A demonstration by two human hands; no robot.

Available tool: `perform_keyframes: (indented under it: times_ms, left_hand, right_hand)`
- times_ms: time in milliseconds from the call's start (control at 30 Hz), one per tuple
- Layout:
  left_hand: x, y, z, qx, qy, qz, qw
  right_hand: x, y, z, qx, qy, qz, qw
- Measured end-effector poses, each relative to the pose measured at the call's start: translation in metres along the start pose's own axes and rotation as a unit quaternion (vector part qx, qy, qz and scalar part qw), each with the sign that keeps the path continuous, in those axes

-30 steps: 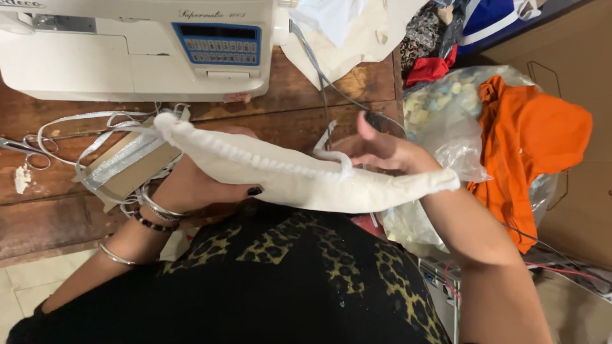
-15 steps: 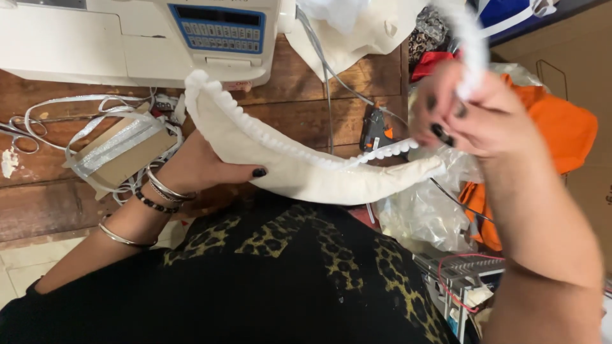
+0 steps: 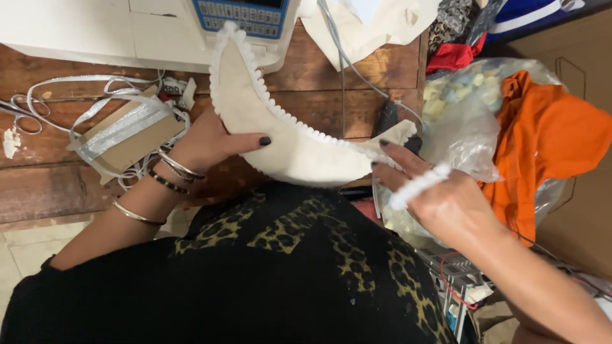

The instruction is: The person uses a hot glue gun to apply adhesive along the edge of a white fabric piece and presses a white ruffled trim into place. They continue applying glue and attaching the trim along the curved edge, smoothing it with their fingers as they work.

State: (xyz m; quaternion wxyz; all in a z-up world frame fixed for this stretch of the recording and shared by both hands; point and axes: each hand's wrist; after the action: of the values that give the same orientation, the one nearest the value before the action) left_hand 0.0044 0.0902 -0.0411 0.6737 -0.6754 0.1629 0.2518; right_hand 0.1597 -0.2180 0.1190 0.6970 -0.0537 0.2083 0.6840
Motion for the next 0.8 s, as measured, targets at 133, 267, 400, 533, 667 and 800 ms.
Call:
perform_keyframes:
  times_ms: [133,267,400,533,667,800]
  left_hand:
    - [0.014,0.001,0.000,-0.062,0.031,0.098,0.993]
    - [0.030,0.005,0.001,-0.074,0.072,0.182,0.978]
    - [0.039,0.017,0.006,-0.071,0.061,0.245,0.965]
    - [0.039,0.035,0.016,-0.002,0.051,0.237,0.970]
    - [0.031,0.021,0.025,0.104,0.060,0.322,0.939]
    - [0.027,0.038,0.039,0.360,0.049,0.274,0.890]
  right_hand:
    - [0.008,-0.005,-0.027,-0.208,-0.059,-0.037,0.976]
    - [0.029,-0.019,-0.029,-0.255,0.002,-0.030,0.967]
    - [0.056,-0.044,-0.028,-0.316,-0.096,0.016,0.944]
    - [0.066,-0.065,-0.036,-0.333,-0.141,0.024,0.932]
    - [0.076,-0.069,-0.054,-0.193,-0.201,-0.063,0.958]
    - [0.091,-0.085,-0.078,0.026,-0.270,-0.046,0.961]
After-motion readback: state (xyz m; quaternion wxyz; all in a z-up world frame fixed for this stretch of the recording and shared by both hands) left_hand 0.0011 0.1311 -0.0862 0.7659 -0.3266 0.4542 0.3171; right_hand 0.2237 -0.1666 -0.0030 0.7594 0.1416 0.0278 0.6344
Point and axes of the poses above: each hand's wrist, its own x-axis towards the middle knuckle, its own z-axis out of the back of the hand, y = z × x, and after that the axes turned 10 degrees about z, right-handed
